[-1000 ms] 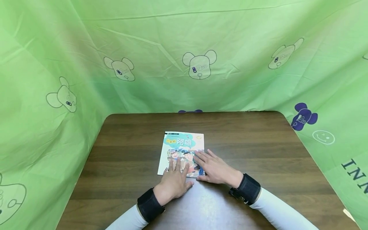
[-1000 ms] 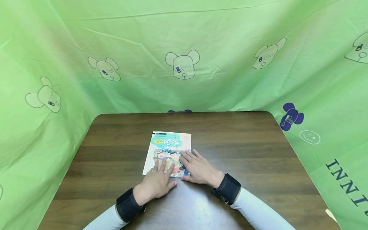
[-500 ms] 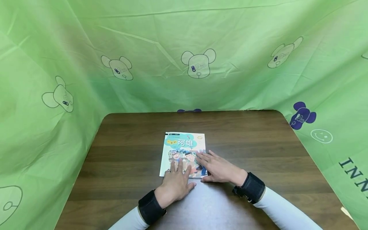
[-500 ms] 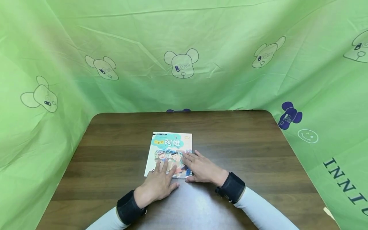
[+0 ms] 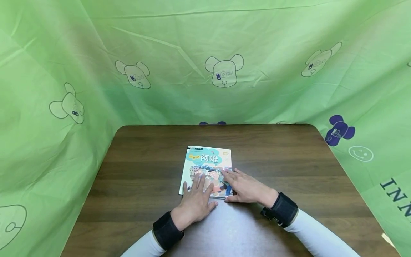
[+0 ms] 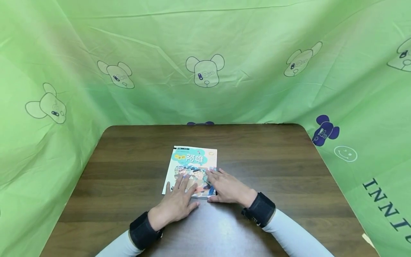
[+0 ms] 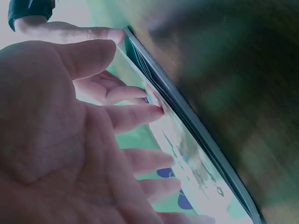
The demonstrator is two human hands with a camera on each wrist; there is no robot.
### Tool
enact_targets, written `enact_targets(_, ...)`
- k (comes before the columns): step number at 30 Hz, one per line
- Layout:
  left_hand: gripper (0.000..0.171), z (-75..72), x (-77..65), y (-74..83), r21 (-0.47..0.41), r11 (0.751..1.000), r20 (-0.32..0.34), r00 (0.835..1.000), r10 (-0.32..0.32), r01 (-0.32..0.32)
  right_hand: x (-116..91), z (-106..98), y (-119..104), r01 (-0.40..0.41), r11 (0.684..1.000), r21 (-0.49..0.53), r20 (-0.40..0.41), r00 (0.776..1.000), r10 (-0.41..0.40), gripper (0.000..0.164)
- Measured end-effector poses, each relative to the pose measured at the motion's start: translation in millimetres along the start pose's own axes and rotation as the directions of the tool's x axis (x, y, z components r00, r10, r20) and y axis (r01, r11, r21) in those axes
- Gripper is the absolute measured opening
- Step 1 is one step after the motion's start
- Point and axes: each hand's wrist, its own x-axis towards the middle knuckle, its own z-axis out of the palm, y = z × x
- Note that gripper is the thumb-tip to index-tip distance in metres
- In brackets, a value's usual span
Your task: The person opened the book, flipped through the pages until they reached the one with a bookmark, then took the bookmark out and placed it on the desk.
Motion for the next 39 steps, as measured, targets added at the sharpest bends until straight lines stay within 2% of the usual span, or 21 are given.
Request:
enact_targets(6, 0.072, 2.0, 4.5, -3.5, 0.013, 1.000, -0.013, 1.000, 0.025, -0.024, -1.6, -0.9, 2.7, -0.021, 0.999, 0.028, 0.027, 0.999, 0.020, 0.091)
enact_targets(14, 0.079, 3.4, 8.9, -4.7, -0.014, 1.000, 0.008, 1.000, 0.001, -0.001, -2.3, -5.1, 4.4, 0.005, 1.000, 0.016, 0.042, 0.999, -0.006, 0.077)
enact_targets(20, 0.078, 1.6, 11.2, -1.6, 0.009, 1.000, 0.013, 1.000, -0.012, 0.011, -2.3, -4.2, 7.4, 0.043, 0.999, 0.004, 0.014, 0.999, -0.043, 0.071)
enact_targets(26, 0.075, 0.6, 12.4, -1.5, 0.032, 0.999, -0.025, 1.000, 0.000, 0.001, -2.9, -5.6, 9.1, 0.065, 0.998, -0.007, 0.016, 0.998, -0.064, 0.069)
enact_targets(31, 0.074, 3.9, 13.1, -2.1, 0.048, 0.999, -0.065, 0.998, 0.020, -0.017, -3.9, -9.2, 7.2, 0.035, 0.999, 0.021, 0.050, 0.998, -0.036, 0.065)
enact_targets(39, 0.063, 5.5, 14.1, -3.4, 0.046, 0.998, -0.149, 0.988, 0.052, -0.045, -1.1, -10.1, 8.1, 0.025, 0.996, 0.081, -0.019, 1.000, -0.023, 0.061)
